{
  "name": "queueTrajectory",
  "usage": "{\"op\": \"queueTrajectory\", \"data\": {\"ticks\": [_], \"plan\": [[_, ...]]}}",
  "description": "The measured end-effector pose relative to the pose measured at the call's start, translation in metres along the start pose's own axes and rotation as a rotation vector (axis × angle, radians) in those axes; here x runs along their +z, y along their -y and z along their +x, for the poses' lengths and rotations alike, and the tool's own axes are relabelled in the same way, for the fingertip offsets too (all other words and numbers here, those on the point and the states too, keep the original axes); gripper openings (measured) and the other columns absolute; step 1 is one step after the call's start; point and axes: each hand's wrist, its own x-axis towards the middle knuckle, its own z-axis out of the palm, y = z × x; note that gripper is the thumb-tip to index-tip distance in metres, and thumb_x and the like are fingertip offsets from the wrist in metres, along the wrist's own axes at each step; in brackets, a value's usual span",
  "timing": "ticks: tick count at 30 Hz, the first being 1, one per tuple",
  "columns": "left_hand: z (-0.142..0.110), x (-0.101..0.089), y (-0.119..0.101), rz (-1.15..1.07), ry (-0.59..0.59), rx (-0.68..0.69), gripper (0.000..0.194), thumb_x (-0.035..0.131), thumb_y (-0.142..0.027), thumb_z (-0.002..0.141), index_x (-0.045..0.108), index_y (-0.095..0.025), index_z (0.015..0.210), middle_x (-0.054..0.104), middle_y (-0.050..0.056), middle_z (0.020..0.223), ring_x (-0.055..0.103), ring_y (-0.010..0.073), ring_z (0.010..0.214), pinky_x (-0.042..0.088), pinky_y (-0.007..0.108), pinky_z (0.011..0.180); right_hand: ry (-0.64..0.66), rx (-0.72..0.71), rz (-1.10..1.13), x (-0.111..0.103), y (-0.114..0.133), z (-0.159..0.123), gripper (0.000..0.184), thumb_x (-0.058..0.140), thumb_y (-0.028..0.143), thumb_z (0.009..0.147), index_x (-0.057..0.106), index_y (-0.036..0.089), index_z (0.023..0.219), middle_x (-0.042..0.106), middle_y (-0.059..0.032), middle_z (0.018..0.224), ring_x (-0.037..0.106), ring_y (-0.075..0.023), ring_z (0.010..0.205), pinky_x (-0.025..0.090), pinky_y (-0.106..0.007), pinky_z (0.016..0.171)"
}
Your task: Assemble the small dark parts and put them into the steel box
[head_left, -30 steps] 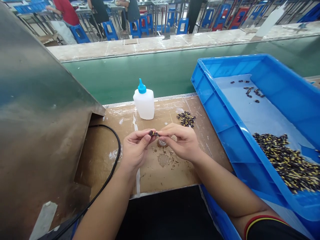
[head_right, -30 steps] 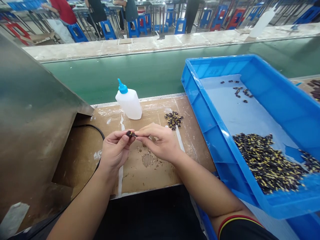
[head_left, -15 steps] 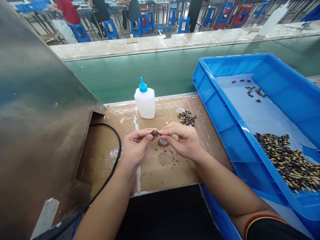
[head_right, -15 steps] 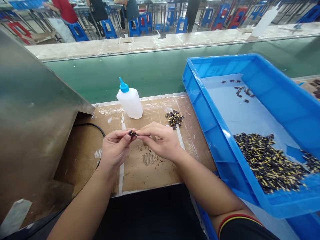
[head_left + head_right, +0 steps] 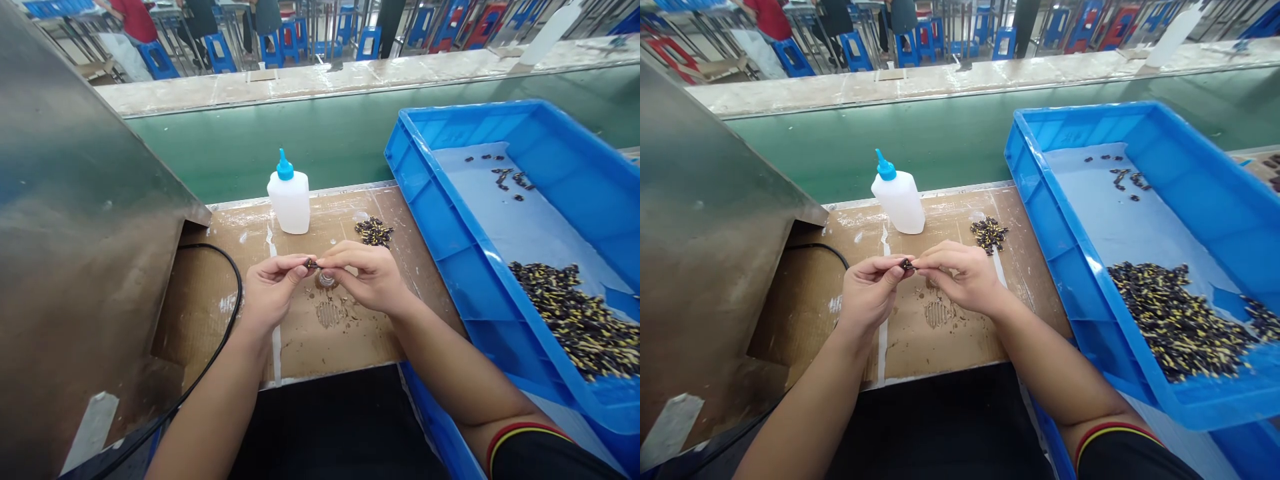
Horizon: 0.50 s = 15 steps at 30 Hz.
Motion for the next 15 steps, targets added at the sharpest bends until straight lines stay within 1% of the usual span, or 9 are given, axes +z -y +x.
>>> {"op": "queueTrajectory", "data": {"ticks": [5,8,12,15], "plan": [[-0.001,0.002,-0.003,0.077,-0.04,0.021,0.016,0.097,-0.035,0.081,0.088,-0.025,0.09,0.086,0.009,0.103,0.083,0.023,0.094,0.07,0.036,0.093,-0.012,-0.046,-0.044,0.001,-0.002,-0.001,0.016,0.073,0.022,0.106,0.083,0.03,0.116,0.083,-0.0037,0.108,0.079,-0.0218,0.097,0.068,-0.039,0.084],[-0.003,0.005,-0.005,0.157,-0.06,0.068,0.014,0.094,-0.035,0.083,0.088,-0.025,0.091,0.086,0.009,0.104,0.083,0.0239,0.095,0.07,0.037,0.094,-0.038,-0.067,-0.099,0.003,-0.002,-0.002,0.017,0.073,0.021,0.106,0.082,0.03,0.118,0.083,-0.0036,0.109,0.079,-0.0216,0.098,0.068,-0.039,0.085],[-0.007,0.011,-0.004,0.178,-0.089,0.128,0.011,0.091,-0.032,0.087,0.089,-0.027,0.096,0.085,0.008,0.111,0.083,0.0248,0.103,0.068,0.039,0.101,-0.082,-0.11,-0.182,0.007,-0.001,-0.002,0.02,0.074,0.018,0.106,0.082,0.03,0.12,0.083,-0.0045,0.112,0.079,-0.0217,0.096,0.068,-0.039,0.083],[-0.008,0.014,-0.002,0.184,-0.08,0.123,0.014,0.089,-0.033,0.089,0.088,-0.027,0.103,0.084,0.007,0.117,0.081,0.0263,0.111,0.066,0.043,0.108,-0.103,-0.128,-0.208,0.008,-0.001,-0.002,0.022,0.074,0.017,0.105,0.081,0.03,0.122,0.083,-0.0051,0.112,0.079,-0.0223,0.096,0.067,-0.04,0.083]]}}
